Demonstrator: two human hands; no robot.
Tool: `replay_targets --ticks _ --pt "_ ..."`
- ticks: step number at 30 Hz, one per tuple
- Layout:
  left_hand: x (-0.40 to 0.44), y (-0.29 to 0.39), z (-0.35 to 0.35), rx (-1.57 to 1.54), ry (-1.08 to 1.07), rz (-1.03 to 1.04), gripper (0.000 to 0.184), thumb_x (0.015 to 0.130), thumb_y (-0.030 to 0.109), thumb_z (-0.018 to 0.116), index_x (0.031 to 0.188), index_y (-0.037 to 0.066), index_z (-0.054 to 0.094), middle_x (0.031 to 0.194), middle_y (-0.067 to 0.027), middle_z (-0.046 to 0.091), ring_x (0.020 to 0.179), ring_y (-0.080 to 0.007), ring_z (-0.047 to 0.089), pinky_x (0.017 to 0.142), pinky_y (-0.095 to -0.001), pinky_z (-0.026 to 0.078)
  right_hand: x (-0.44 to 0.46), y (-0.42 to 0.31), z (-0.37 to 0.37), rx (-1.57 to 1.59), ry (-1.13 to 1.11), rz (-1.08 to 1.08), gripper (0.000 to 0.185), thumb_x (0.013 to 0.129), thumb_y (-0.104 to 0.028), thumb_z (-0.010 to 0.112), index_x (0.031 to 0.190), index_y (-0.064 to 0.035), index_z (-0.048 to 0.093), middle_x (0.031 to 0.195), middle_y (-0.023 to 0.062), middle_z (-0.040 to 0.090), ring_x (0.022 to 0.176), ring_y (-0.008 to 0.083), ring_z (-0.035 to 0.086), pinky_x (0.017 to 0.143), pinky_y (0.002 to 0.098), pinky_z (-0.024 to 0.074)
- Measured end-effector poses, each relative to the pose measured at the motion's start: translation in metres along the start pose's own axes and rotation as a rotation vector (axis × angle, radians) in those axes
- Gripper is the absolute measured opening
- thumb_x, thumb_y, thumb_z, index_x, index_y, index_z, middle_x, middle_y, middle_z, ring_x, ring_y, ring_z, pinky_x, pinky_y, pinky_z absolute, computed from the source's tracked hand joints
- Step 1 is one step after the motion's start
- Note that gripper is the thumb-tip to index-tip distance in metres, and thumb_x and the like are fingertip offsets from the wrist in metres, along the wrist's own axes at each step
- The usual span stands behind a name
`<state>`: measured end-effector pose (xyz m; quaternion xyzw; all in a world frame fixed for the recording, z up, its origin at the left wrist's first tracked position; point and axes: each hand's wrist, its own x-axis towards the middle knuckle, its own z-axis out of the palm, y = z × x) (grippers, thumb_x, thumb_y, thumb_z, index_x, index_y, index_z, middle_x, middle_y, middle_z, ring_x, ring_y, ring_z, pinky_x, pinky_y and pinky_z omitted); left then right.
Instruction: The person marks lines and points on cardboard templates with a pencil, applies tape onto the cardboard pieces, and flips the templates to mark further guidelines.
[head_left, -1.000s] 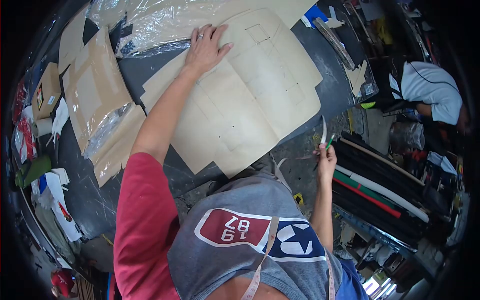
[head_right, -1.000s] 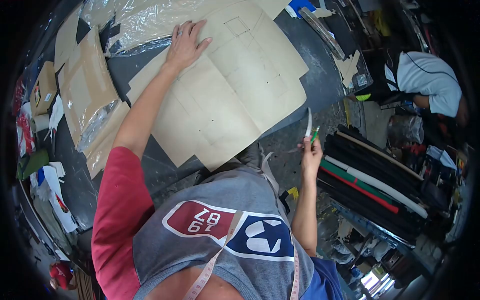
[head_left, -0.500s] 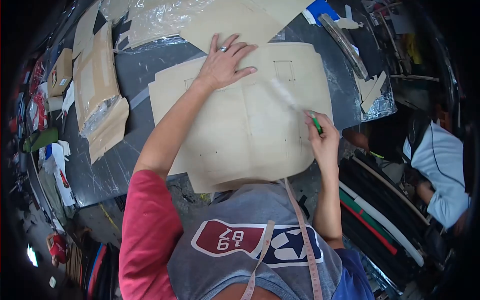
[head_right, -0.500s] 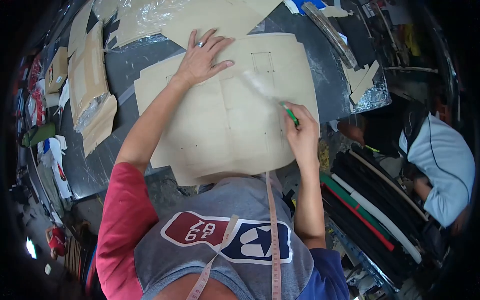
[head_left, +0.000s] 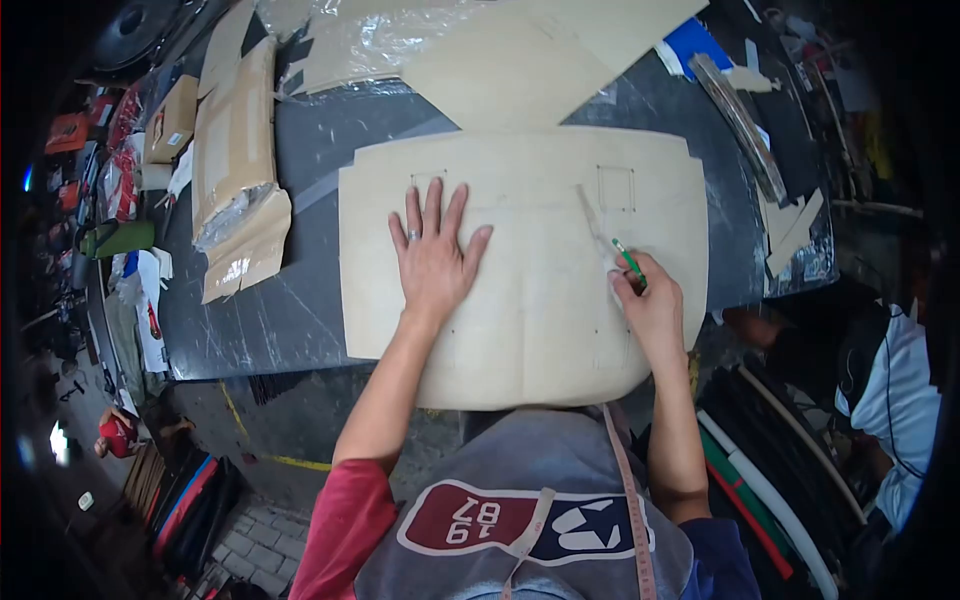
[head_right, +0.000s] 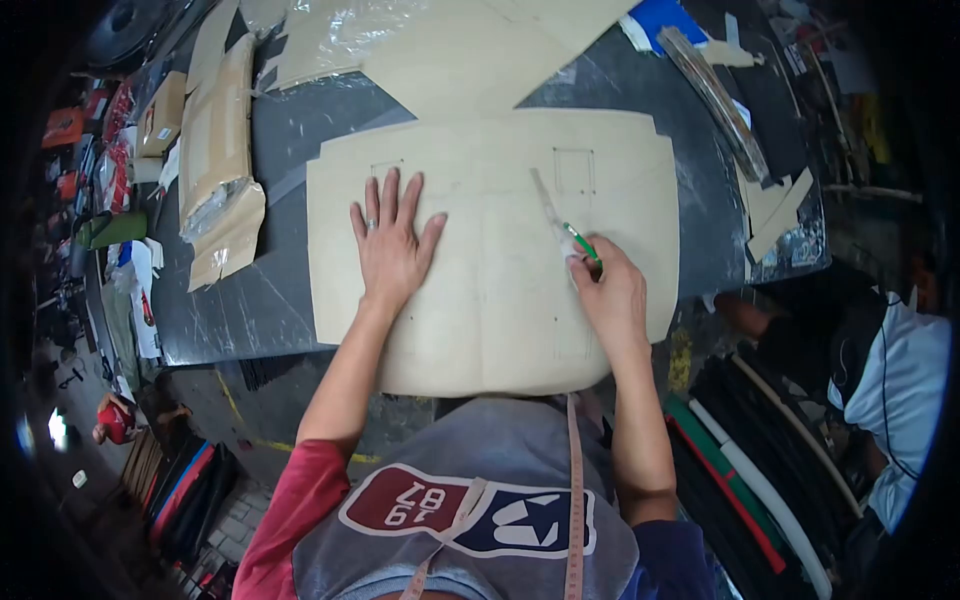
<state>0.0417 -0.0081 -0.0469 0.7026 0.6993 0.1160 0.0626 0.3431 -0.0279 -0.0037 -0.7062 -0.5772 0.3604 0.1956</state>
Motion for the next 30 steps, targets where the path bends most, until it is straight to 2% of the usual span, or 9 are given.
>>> replay_targets --ticks 4,7,11,13,16,18,20,24,30 --pt "-0.020 -0.002 -0.004 0.006 -0.051 -0.040 0.072 0.103 0.057 0.058 0.163 0.021 0.042 0.172 -0.0152 0.033 0.160 -0.0449 0.022 0.126 -0.0672 0.012 0.005 -0.018 0.016 0.013 0.025 -0.083 0.026 0.097 -0.019 0.076 0.116 -0.0016 0.073 0.103 0.0149 0.072 0.080 0.0241 0.068 0.074 0.0340 0.0529" --pt "-0.029 0.006 -0.003 0.022 -0.083 -0.087 0.082 0.098 0.065 0.061 0.165 0.021 0.040 0.174 -0.0154 0.028 0.161 -0.0452 0.017 0.125 -0.0702 0.009 0.029 -0.031 0.015 0.043 0.015 -0.197 0.023 0.098 -0.019 0.072 0.112 -0.0008 0.071 0.098 0.0178 0.066 0.081 0.0347 0.065 0.073 0.0426 0.0517" --pt "-0.028 0.012 -0.009 0.042 -0.084 -0.060 0.094 0.091 0.073 0.065 0.164 0.020 0.040 0.174 -0.0164 0.026 0.162 -0.0458 0.014 0.124 -0.0729 0.007 0.103 -0.041 0.009 0.099 0.105 -0.221 0.035 0.106 -0.032 0.063 0.106 0.0010 0.072 0.087 0.0192 0.062 0.081 0.0311 0.065 0.076 0.0451 0.0498" --pt "-0.032 0.010 -0.010 0.034 -0.106 -0.081 0.096 0.090 0.074 0.066 0.164 0.020 0.040 0.174 -0.0168 0.026 0.162 -0.0462 0.014 0.124 -0.0733 0.007 0.173 -0.030 0.008 0.066 0.160 -0.273 0.036 0.110 -0.038 0.059 0.118 -0.0067 0.074 0.097 0.0076 0.069 0.079 0.0145 0.065 0.069 0.0323 0.0496" --pt "-0.026 0.008 -0.009 0.023 -0.102 -0.081 0.100 0.087 0.077 0.067 0.164 0.020 0.040 0.174 -0.0175 0.026 0.161 -0.0469 0.014 0.124 -0.0741 0.006 0.228 -0.057 0.006 0.368 0.204 -0.193 0.038 0.108 -0.037 0.064 0.127 -0.0046 0.069 0.092 0.0033 0.066 0.074 0.0116 0.062 0.060 0.0294 0.0456" --pt "-0.027 0.007 -0.008 -0.008 -0.097 -0.073 0.099 0.088 0.079 0.063 0.164 0.019 0.041 0.174 -0.0172 0.025 0.162 -0.0463 0.011 0.123 -0.0762 0.006 0.245 -0.073 0.005 0.594 0.281 0.054 0.035 0.103 -0.032 0.072 0.121 -0.0024 0.067 0.090 0.0020 0.063 0.072 0.0095 0.059 0.053 0.0261 0.0415" --pt "-0.028 0.007 -0.006 -0.022 -0.094 -0.076 0.098 0.089 0.080 0.061 0.164 0.019 0.042 0.174 -0.0170 0.025 0.162 -0.0461 0.010 0.123 -0.0772 0.005 0.266 -0.072 0.006 0.633 0.216 0.069 0.033 0.101 -0.031 0.074 0.116 -0.0025 0.066 0.090 0.0021 0.064 0.069 0.0092 0.057 0.052 0.0257 0.0404" --pt "-0.028 0.014 -0.001 -0.080 -0.085 -0.070 0.091 0.092 0.075 0.061 0.164 0.022 0.042 0.174 -0.0172 0.025 0.163 -0.0462 0.010 0.123 -0.0772 0.005 0.291 -0.074 0.014 0.726 0.092 0.095 0.028 0.096 -0.026 0.078 0.104 -0.0037 0.063 0.087 0.0017 0.062 0.063 0.0081 0.052 0.049 0.0241 0.0376" --pt "-0.021 0.075 0.015 -0.194 -0.085 0.250 0.069 0.096 0.050 0.065 0.158 0.024 0.050 0.171 -0.0115 0.034 0.161 -0.0439 0.018 0.125 -0.0743 0.007 0.298 -0.101 0.017 0.813 0.051 -0.003 0.020 0.098 -0.017 0.077 0.095 -0.0087 0.059 0.085 0.0011 0.056 0.060 0.0077 0.048 0.047 0.0220 0.0331"
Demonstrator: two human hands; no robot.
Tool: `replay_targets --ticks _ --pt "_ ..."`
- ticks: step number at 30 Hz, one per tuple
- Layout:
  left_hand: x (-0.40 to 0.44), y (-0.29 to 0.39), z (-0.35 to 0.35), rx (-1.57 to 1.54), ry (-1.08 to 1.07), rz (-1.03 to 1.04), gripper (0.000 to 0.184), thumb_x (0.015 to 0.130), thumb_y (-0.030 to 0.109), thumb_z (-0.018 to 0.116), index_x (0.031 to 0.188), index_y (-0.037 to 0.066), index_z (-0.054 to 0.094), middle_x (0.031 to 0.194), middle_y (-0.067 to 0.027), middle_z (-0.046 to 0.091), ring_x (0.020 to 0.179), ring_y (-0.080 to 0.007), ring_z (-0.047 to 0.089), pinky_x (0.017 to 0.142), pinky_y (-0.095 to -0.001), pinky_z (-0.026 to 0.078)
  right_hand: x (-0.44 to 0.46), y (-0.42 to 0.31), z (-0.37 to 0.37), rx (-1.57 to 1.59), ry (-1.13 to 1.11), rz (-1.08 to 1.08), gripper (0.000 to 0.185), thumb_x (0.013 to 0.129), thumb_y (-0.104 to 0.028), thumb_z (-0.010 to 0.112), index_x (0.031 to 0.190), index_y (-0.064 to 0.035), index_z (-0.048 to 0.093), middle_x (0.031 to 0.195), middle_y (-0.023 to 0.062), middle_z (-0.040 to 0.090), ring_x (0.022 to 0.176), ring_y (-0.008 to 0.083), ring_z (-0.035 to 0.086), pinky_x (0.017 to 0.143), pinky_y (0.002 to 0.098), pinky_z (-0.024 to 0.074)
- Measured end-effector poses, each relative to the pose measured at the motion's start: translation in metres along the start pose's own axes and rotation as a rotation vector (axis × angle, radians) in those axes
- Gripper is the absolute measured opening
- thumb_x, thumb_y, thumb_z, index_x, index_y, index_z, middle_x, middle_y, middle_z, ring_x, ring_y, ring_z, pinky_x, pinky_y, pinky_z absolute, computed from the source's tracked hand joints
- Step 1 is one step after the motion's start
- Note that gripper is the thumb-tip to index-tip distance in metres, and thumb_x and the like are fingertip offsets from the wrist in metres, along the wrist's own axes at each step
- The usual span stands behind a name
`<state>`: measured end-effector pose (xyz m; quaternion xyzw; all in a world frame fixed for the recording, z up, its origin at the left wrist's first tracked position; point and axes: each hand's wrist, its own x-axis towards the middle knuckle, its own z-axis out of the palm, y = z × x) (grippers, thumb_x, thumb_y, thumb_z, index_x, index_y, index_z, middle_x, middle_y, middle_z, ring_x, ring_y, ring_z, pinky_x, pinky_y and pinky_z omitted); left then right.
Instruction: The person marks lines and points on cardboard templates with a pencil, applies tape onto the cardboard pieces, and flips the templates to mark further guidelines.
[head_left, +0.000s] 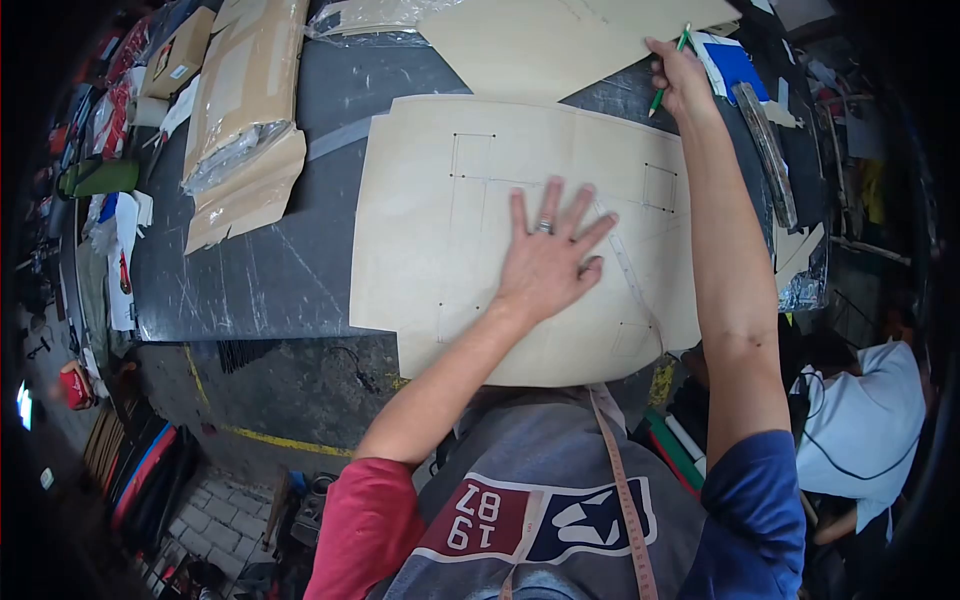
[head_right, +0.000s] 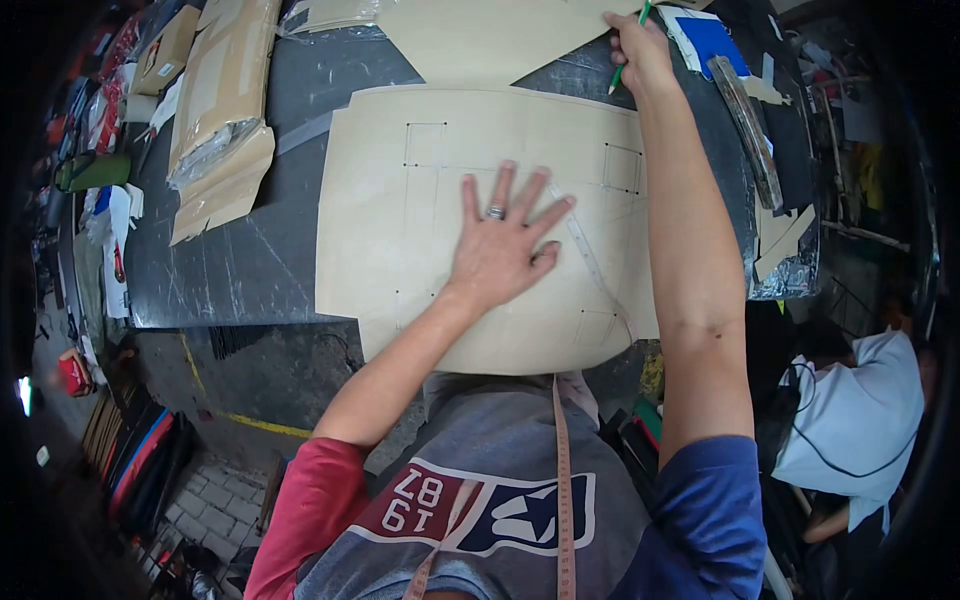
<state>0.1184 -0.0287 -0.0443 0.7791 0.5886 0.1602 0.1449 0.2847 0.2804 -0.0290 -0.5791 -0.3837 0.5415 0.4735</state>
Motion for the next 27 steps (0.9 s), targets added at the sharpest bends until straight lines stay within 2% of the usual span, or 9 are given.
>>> replay_targets --ticks 5,7,8,10,14,16,18,23,27 --pt "0.001 -0.002 0.000 -0.149 -0.038 0.191 0.051 0.096 0.032 0.065 0.147 0.023 0.063 0.162 -0.0066 0.049 0.158 -0.0360 0.031 0.127 -0.0707 0.014 0.006 -0.040 -0.013 0.086 0.020 -0.232 0.015 0.102 -0.012 0.071 0.098 -0.0060 0.058 0.082 0.0007 0.053 0.060 0.0082 0.045 0.047 0.0211 0.0329" --pt "0.000 -0.004 -0.001 -0.203 -0.052 0.206 0.048 0.096 0.029 0.066 0.144 0.022 0.065 0.158 -0.0063 0.052 0.156 -0.0344 0.035 0.127 -0.0683 0.017 -0.010 -0.056 -0.043 0.035 -0.149 -0.275 0.076 0.106 -0.031 0.068 0.164 -0.0084 0.025 0.153 0.0199 0.040 0.100 0.0248 0.066 0.068 0.0300 0.0610" --pt "-0.001 -0.006 -0.001 -0.255 -0.061 0.219 0.046 0.095 0.026 0.067 0.141 0.021 0.067 0.155 -0.0060 0.056 0.154 -0.0329 0.039 0.127 -0.0658 0.019 -0.024 -0.061 -0.045 0.036 -0.148 -0.277 0.076 0.106 -0.031 0.068 0.164 -0.0084 0.025 0.153 0.0199 0.040 0.100 0.0248 0.066 0.068 0.0300 0.0610" --pt "-0.005 -0.011 0.000 -0.309 -0.071 0.231 0.043 0.095 0.023 0.068 0.137 0.021 0.070 0.151 -0.0057 0.059 0.151 -0.0313 0.043 0.128 -0.0634 0.021 -0.058 -0.065 -0.051 0.430 0.064 -0.510 0.013 0.102 -0.007 0.069 0.100 -0.0061 0.057 0.078 0.0001 0.054 0.061 0.0077 0.046 0.047 0.0229 0.0339" --pt "-0.017 -0.029 -0.010 -0.337 0.030 0.132 0.041 0.092 0.013 0.069 0.133 0.017 0.071 0.146 -0.0088 0.063 0.146 -0.0324 0.049 0.128 -0.0568 0.026 -0.130 -0.046 -0.086 0.352 0.350 -0.319 0.007 0.106 -0.008 0.064 0.105 -0.0026 0.059 0.094 0.0081 0.066 0.083 0.0138 0.065 0.069 0.0275 0.0530" --pt "-0.035 -0.038 -0.037 -0.125 -0.497 -0.276 0.039 0.092 0.009 0.069 0.131 0.011 0.070 0.143 -0.0134 0.063 0.145 -0.0331 0.050 0.125 -0.0561 0.032 -0.175 -0.026 -0.100 -0.027 0.343 -0.235 0.022 0.108 -0.017 0.063 0.118 0.0027 0.063 0.108 0.0124 0.071 0.101 0.0179 0.069 0.090 0.0334 0.0556" --pt "-0.053 -0.056 -0.052 -0.148 0.140 -0.101 0.041 0.095 0.009 0.067 0.137 0.006 0.066 0.144 -0.0181 0.061 0.144 -0.0361 0.050 0.122 -0.0525 0.038 -0.220 0.001 -0.107 -0.594 0.217 -0.176 0.039 0.107 -0.023 0.063 0.135 0.0045 0.062 0.120 0.0129 0.072 0.112 0.0196 0.067 0.101 0.0345 0.0518" --pt "-0.081 -0.098 -0.066 -0.373 0.297 -0.532 0.045 0.102 0.013 0.062 0.147 0.010 0.060 0.152 -0.0168 0.054 0.149 -0.0406 0.042 0.124 -0.0501 0.035 -0.295 0.064 -0.110 -0.605 -0.131 0.045 0.053 0.105 -0.015 0.062 0.153 0.0014 0.050 0.136 0.0153 0.067 0.119 0.0192 0.062 0.110 0.0323 0.0446" --pt "-0.060 -0.076 -0.074 -0.475 0.223 -0.365 0.048 0.105 0.021 0.061 0.152 0.015 0.056 0.161 -0.0131 0.048 0.153 -0.0394 0.038 0.125 -0.0537 0.031 -0.330 0.057 -0.095 -0.581 -0.192 0.137 0.061 0.103 -0.008 0.060 0.161 -0.0019 0.040 0.139 0.0164 0.066 0.122 0.0199 0.061 0.111 0.0306 0.0421"
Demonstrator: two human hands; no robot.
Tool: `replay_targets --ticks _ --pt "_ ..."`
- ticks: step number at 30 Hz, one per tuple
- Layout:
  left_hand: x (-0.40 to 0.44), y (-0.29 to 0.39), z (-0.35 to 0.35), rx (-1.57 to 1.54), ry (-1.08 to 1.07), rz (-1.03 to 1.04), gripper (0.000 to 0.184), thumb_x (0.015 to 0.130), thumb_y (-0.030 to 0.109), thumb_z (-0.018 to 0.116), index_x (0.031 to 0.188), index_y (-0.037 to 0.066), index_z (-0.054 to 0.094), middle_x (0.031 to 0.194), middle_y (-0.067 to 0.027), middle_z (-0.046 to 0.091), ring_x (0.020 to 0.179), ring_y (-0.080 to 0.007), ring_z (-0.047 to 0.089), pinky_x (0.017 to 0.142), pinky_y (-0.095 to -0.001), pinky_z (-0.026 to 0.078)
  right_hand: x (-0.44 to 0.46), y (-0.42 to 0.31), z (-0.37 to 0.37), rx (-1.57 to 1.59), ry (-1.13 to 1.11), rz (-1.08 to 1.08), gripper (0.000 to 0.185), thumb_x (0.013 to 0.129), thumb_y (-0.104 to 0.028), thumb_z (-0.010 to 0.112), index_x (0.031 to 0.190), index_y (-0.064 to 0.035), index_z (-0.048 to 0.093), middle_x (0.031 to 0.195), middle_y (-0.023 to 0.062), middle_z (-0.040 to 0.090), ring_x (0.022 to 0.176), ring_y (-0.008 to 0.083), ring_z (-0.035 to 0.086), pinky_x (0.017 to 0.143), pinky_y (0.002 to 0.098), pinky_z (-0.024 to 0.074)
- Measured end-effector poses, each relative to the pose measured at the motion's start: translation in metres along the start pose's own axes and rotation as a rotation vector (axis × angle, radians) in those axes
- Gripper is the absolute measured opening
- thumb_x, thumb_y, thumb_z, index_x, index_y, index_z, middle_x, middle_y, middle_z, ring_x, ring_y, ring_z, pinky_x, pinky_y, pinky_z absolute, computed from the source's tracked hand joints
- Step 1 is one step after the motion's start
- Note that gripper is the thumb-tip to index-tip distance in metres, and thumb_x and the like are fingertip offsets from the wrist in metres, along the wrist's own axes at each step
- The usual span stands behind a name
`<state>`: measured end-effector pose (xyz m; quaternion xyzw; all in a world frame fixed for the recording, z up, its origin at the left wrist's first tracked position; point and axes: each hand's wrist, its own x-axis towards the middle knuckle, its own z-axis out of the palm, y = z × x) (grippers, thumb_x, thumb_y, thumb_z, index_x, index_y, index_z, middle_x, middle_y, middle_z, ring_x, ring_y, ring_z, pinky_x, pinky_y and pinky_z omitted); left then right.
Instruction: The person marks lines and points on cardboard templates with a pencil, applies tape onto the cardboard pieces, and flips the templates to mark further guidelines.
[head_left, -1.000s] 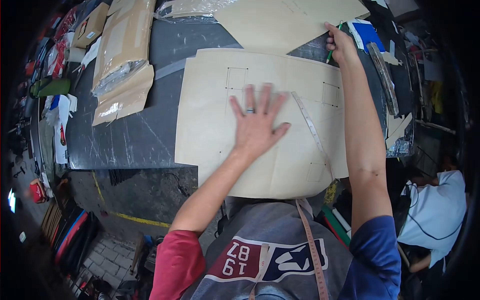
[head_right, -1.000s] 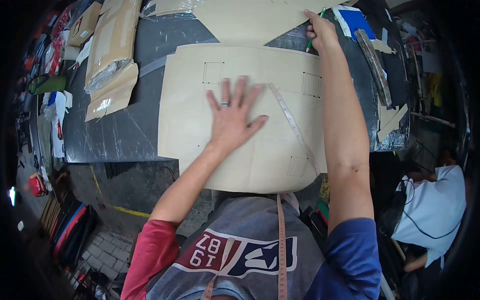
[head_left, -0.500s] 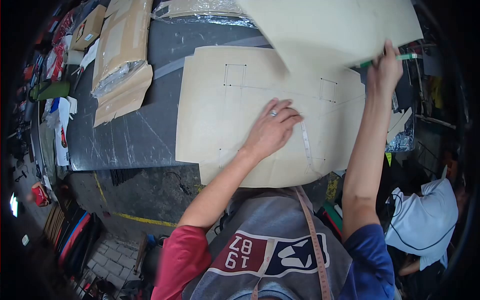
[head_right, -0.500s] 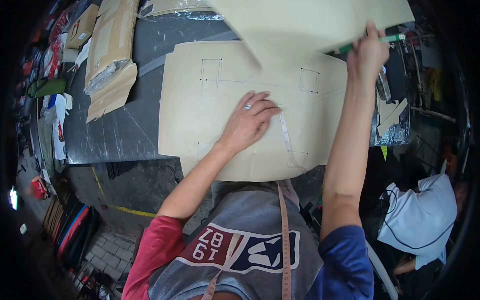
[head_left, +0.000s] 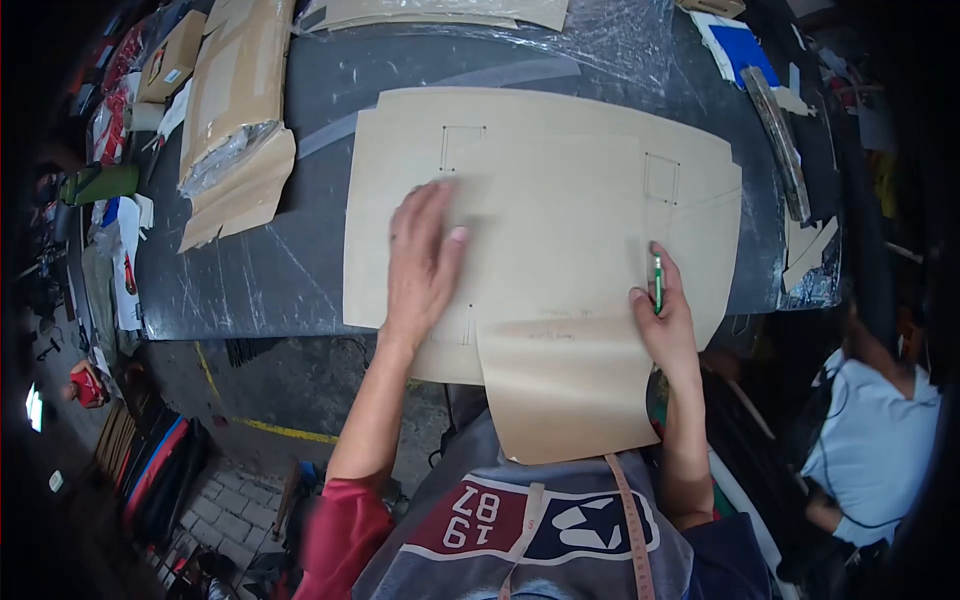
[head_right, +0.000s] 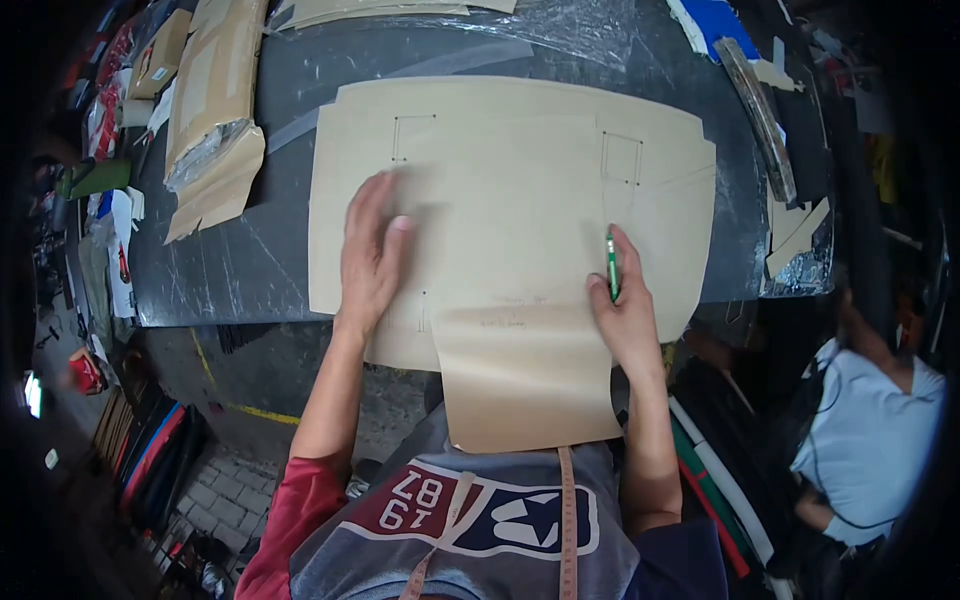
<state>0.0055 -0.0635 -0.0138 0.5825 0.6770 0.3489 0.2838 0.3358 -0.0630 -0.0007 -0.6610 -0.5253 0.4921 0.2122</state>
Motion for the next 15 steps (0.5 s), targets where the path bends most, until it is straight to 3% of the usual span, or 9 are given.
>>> replay_targets --ticks 1,3,8,11,12,15 --pt "-0.002 0.006 0.006 0.000 -0.010 -0.004 0.048 0.105 0.021 0.061 0.152 0.015 0.056 0.161 -0.0131 0.048 0.153 -0.0394 0.038 0.125 -0.0537 0.031 -0.010 -0.005 0.001 -0.021 -0.030 0.018 0.062 0.103 -0.006 0.060 0.162 -0.0031 0.039 0.139 0.0164 0.066 0.122 0.0199 0.060 0.112 0.0303 0.0414" --pt "-0.001 0.014 0.018 0.360 -0.193 0.179 0.052 0.105 0.031 0.064 0.155 0.018 0.055 0.166 -0.0104 0.044 0.156 -0.0390 0.034 0.126 -0.0589 0.026 -0.017 -0.011 0.001 -0.064 -0.090 0.040 0.066 0.102 -0.002 0.059 0.164 -0.0055 0.036 0.139 0.0165 0.065 0.121 0.0198 0.060 0.112 0.0297 0.0400" --pt "0.000 0.000 0.042 0.536 -0.191 0.230 0.056 0.106 0.041 0.062 0.158 0.022 0.052 0.167 -0.0095 0.043 0.158 -0.0376 0.031 0.128 -0.0597 0.019 -0.004 0.022 0.006 0.099 0.041 -0.008 0.065 0.102 -0.002 0.060 0.164 -0.0096 0.039 0.130 0.0119 0.068 0.105 0.0155 0.062 0.102 0.0281 0.0452" --pt "0.025 -0.006 0.038 0.586 -0.168 0.226 0.058 0.106 0.047 0.059 0.159 0.023 0.052 0.168 -0.0077 0.043 0.159 -0.0375 0.028 0.129 -0.0595 0.016 0.024 -0.013 -0.005 0.213 -0.018 0.090 0.063 0.103 -0.006 0.061 0.163 -0.0135 0.043 0.114 0.0055 0.068 0.086 0.0088 0.061 0.079 0.0246 0.0505" --pt "0.031 -0.007 0.037 0.579 -0.178 0.224 0.058 0.106 0.047 0.059 0.159 0.023 0.052 0.168 -0.0077 0.043 0.159 -0.0375 0.028 0.129 -0.0595 0.016 0.025 -0.019 -0.009 0.210 -0.015 0.101 0.063 0.103 -0.006 0.061 0.163 -0.0135 0.043 0.114 0.0055 0.068 0.086 0.0088 0.061 0.079 0.0246 0.0505" --pt "0.038 -0.014 0.033 0.581 -0.192 0.289 0.059 0.107 0.048 0.058 0.160 0.024 0.051 0.169 -0.0069 0.041 0.160 -0.0377 0.027 0.129 -0.0596 0.014 0.023 -0.030 -0.017 0.562 -0.199 0.351 0.062 0.101 -0.008 0.066 0.161 -0.0090 0.047 0.146 0.0030 0.060 0.106 0.0108 0.055 0.107 0.0257 0.0413"
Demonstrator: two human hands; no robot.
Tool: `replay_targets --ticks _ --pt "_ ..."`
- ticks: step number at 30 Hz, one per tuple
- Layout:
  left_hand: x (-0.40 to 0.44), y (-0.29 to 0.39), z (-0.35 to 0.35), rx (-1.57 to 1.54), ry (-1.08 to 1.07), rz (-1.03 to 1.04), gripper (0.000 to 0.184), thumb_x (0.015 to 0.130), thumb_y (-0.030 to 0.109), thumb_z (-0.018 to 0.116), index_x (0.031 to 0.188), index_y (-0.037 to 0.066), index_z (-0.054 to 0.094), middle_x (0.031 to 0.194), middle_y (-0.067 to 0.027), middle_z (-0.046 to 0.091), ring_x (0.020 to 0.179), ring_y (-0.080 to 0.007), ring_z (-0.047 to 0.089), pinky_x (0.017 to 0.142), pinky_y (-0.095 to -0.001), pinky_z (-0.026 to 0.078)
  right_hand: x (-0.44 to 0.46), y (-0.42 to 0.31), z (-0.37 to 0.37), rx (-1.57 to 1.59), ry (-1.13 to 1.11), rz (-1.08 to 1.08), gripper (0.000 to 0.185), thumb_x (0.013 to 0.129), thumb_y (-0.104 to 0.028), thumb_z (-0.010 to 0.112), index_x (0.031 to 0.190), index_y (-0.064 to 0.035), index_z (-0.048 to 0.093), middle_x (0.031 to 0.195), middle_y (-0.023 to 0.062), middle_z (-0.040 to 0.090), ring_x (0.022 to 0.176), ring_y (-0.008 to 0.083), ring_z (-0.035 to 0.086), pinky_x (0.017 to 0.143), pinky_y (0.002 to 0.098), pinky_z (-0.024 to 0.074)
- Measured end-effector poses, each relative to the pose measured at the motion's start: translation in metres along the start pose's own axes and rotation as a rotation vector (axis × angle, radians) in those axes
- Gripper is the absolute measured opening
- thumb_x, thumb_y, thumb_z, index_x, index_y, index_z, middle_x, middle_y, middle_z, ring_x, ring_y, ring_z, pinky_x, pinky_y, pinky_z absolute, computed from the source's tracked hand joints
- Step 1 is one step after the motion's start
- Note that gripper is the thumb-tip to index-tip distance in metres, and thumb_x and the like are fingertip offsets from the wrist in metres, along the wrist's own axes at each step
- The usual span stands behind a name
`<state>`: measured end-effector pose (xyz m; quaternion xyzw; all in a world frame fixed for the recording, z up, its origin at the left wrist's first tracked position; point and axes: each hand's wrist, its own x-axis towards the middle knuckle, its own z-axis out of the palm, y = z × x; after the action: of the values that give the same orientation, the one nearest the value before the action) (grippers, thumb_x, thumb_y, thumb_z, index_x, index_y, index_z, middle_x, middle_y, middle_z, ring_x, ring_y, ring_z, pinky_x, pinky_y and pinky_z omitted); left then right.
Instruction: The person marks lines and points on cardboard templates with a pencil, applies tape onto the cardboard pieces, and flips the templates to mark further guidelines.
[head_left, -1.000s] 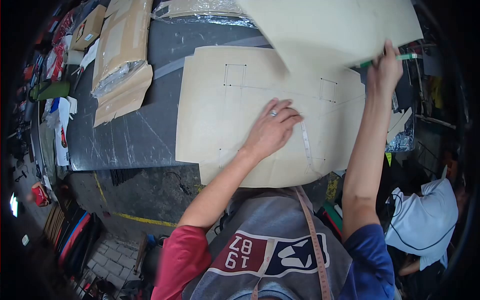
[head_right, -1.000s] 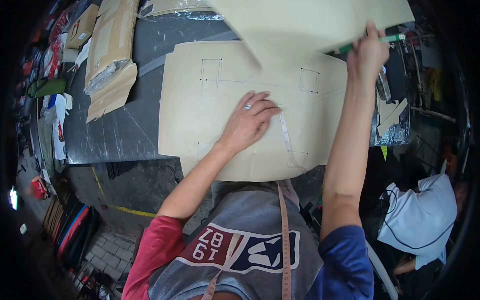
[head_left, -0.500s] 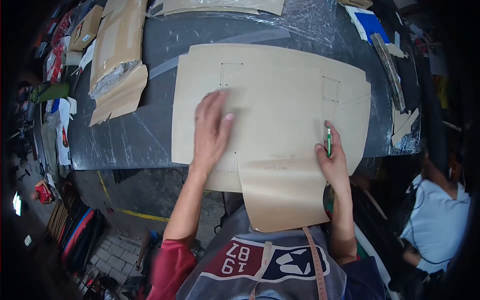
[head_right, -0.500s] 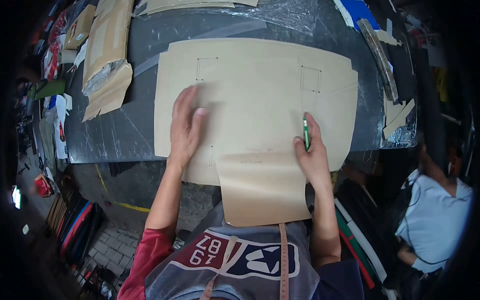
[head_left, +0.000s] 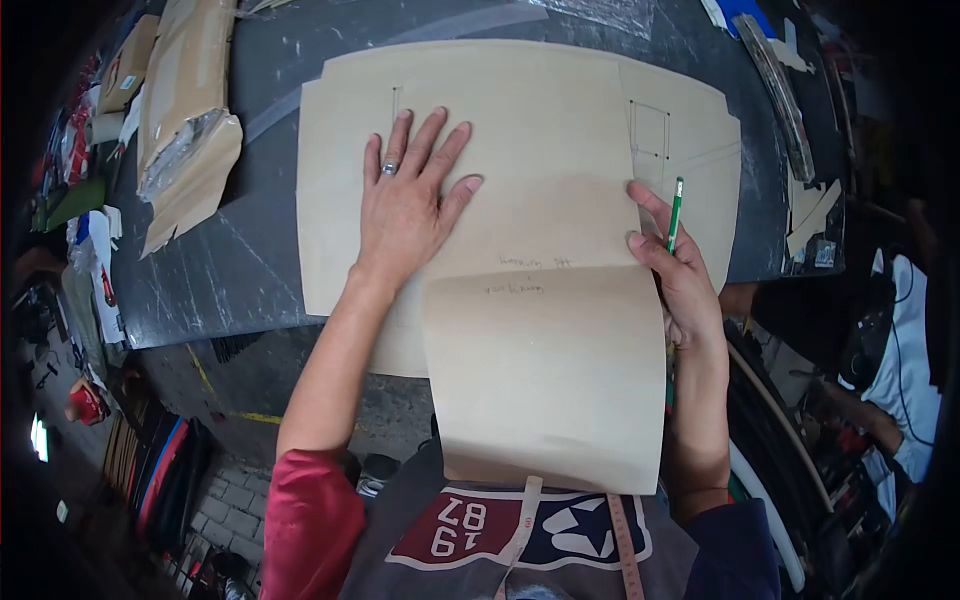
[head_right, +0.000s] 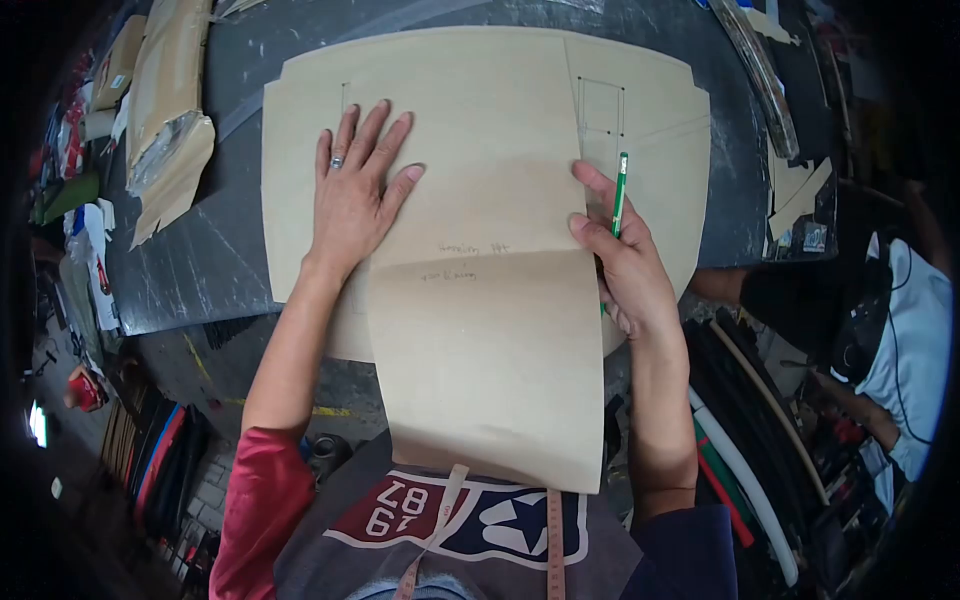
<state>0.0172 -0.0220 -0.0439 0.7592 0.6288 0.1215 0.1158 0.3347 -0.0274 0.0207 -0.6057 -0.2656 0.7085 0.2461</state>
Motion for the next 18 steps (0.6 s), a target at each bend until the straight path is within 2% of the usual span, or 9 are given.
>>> replay_targets --ticks 4,6,7,10,13,14,16,17,18 --pt "-0.022 0.010 0.000 0.030 -0.044 0.009 0.059 0.107 0.049 0.057 0.160 0.024 0.050 0.170 -0.0065 0.040 0.161 -0.0375 0.024 0.129 -0.0603 0.013 -0.018 0.037 0.000 -0.032 0.106 0.034 0.056 0.103 -0.013 0.066 0.157 -0.0091 0.051 0.130 0.0017 0.069 0.112 0.0137 0.060 0.107 0.0243 0.0405" --pt "-0.044 0.018 -0.003 0.029 -0.069 0.006 0.059 0.107 0.050 0.057 0.160 0.025 0.051 0.170 -0.0062 0.039 0.162 -0.0375 0.024 0.129 -0.0607 0.013 -0.041 0.055 -0.010 -0.369 -0.016 0.046 0.050 0.106 -0.019 0.066 0.153 -0.0073 0.055 0.120 0.0039 0.074 0.115 0.0180 0.065 0.106 0.0255 0.0444" --pt "-0.058 0.023 -0.005 0.032 -0.102 -0.003 0.059 0.107 0.050 0.057 0.160 0.025 0.051 0.171 -0.0060 0.039 0.162 -0.0374 0.023 0.129 -0.0611 0.013 -0.054 0.056 -0.014 -0.369 -0.010 0.044 0.050 0.106 -0.019 0.066 0.153 -0.0073 0.055 0.120 0.0039 0.074 0.115 0.0180 0.065 0.106 0.0255 0.0444" --pt "-0.075 0.031 -0.006 0.035 -0.139 -0.023 0.060 0.106 0.051 0.057 0.160 0.025 0.050 0.171 -0.0057 0.038 0.162 -0.0374 0.022 0.129 -0.0616 0.012 -0.070 0.041 -0.022 -0.681 -0.137 0.031 0.041 0.109 -0.024 0.061 0.145 -0.0043 0.059 0.114 0.0066 0.075 0.104 0.0187 0.068 0.100 0.0292 0.0501" --pt "-0.075 0.030 -0.006 0.038 -0.152 -0.032 0.062 0.105 0.052 0.059 0.160 0.025 0.050 0.172 -0.0055 0.037 0.162 -0.0374 0.021 0.128 -0.0621 0.012 -0.062 0.012 -0.024 -0.362 0.227 -0.337 0.028 0.110 -0.021 0.060 0.132 -0.0042 0.066 0.102 0.0064 0.074 0.095 0.0170 0.069 0.088 0.0313 0.0531" --pt "-0.074 0.027 -0.007 0.039 -0.157 -0.006 0.064 0.104 0.053 0.060 0.161 0.024 0.049 0.172 -0.0057 0.037 0.162 -0.0375 0.021 0.129 -0.0620 0.011 -0.053 0.006 -0.024 -0.358 0.230 -0.341 0.028 0.110 -0.021 0.060 0.132 -0.0042 0.066 0.102 0.0064 0.074 0.095 0.0170 0.069 0.088 0.0313 0.0531" --pt "-0.075 0.021 -0.009 0.042 -0.179 0.048 0.069 0.102 0.055 0.062 0.161 0.023 0.049 0.172 -0.0060 0.037 0.162 -0.0377 0.022 0.129 -0.0618 0.011 -0.029 -0.002 -0.018 -0.198 0.186 -0.684 0.025 0.105 -0.018 0.067 0.127 -0.0062 0.071 0.097 0.0073 0.072 0.075 0.0164 0.065 0.069 0.0276 0.0490" --pt "-0.073 0.019 -0.009 0.043 -0.183 0.053 0.069 0.102 0.055 0.062 0.161 0.023 0.049 0.172 -0.0060 0.037 0.162 -0.0377 0.022 0.129 -0.0618 0.011 -0.009 0.000 -0.015 -0.194 0.191 -0.682 0.025 0.105 -0.018 0.067 0.127 -0.0062 0.071 0.097 0.0073 0.072 0.075 0.0164 0.065 0.069 0.0276 0.0490" --pt "-0.071 0.017 -0.010 0.019 -0.181 0.047 0.071 0.101 0.056 0.063 0.161 0.022 0.049 0.172 -0.0060 0.037 0.162 -0.0377 0.022 0.129 -0.0620 0.011 0.016 0.007 -0.011 -0.500 0.249 -0.904 0.028 0.101 -0.014 0.071 0.128 -0.0080 0.071 0.096 0.0078 0.070 0.081 0.0188 0.063 0.072 0.0300 0.0475"
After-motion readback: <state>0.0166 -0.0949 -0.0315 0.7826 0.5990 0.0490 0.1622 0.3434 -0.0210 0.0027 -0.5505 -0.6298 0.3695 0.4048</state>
